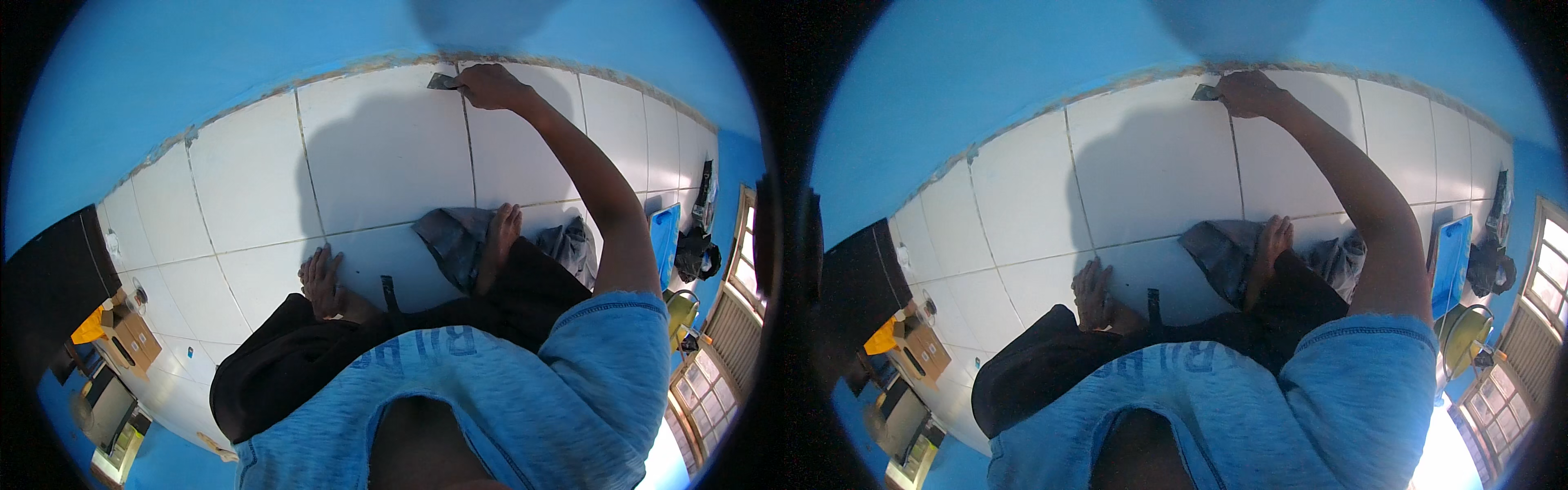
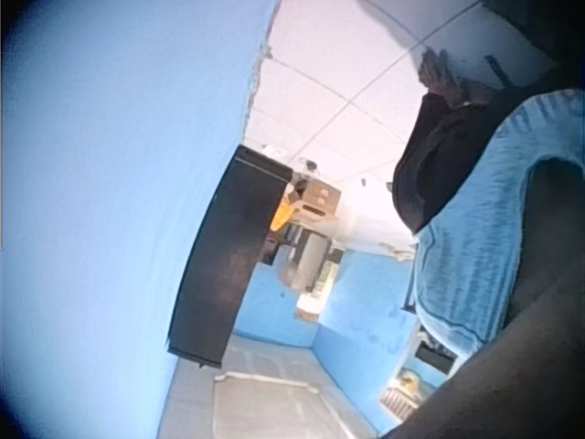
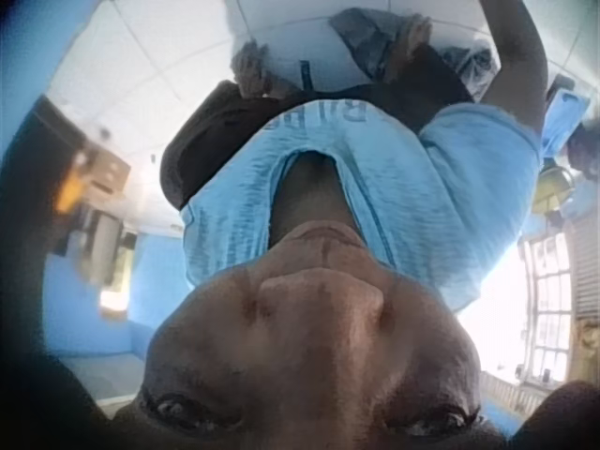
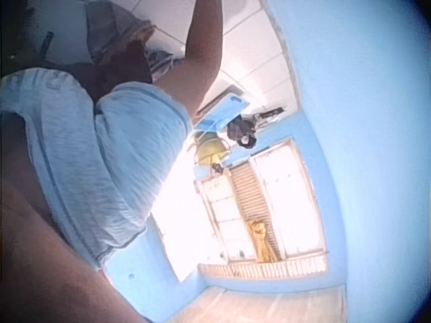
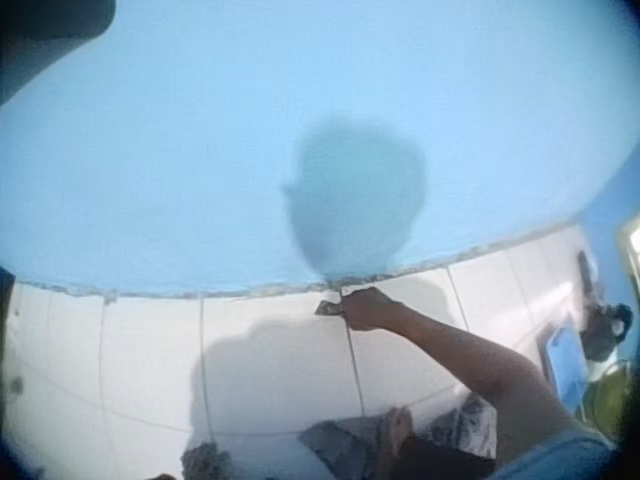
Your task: The person paints a wall with blue paint using a roller and paint tray, then moves indoors and scrapes the wall-floor junction with a putty knife while sitting on the floor.
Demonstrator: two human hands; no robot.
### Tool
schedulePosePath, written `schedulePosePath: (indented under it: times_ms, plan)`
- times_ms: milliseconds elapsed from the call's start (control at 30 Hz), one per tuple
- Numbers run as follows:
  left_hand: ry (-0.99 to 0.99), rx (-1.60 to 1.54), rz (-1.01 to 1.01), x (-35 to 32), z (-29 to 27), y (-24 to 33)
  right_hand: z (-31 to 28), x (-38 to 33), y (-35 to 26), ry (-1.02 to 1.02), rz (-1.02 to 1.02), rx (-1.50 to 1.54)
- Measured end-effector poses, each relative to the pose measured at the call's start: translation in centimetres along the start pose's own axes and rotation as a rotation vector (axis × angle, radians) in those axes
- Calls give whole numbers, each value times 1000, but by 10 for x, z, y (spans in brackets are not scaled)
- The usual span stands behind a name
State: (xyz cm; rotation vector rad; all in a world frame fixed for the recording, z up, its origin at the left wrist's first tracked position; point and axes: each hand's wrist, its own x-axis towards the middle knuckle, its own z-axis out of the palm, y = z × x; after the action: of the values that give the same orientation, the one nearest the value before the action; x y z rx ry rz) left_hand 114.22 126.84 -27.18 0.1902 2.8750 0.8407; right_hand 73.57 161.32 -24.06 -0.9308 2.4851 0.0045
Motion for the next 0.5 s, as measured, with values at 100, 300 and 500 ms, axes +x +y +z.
schedulePosePath:
  times_ms: [100,300,500]
  plan:
    - [-16,28,-12,-7,6,-10,2,7,-4,-25,24,7]
    - [-23,43,-28,-14,15,-18,12,3,-12,85,35,64]
    - [-42,30,-33,-9,11,-19,16,-3,-24,21,108,37]
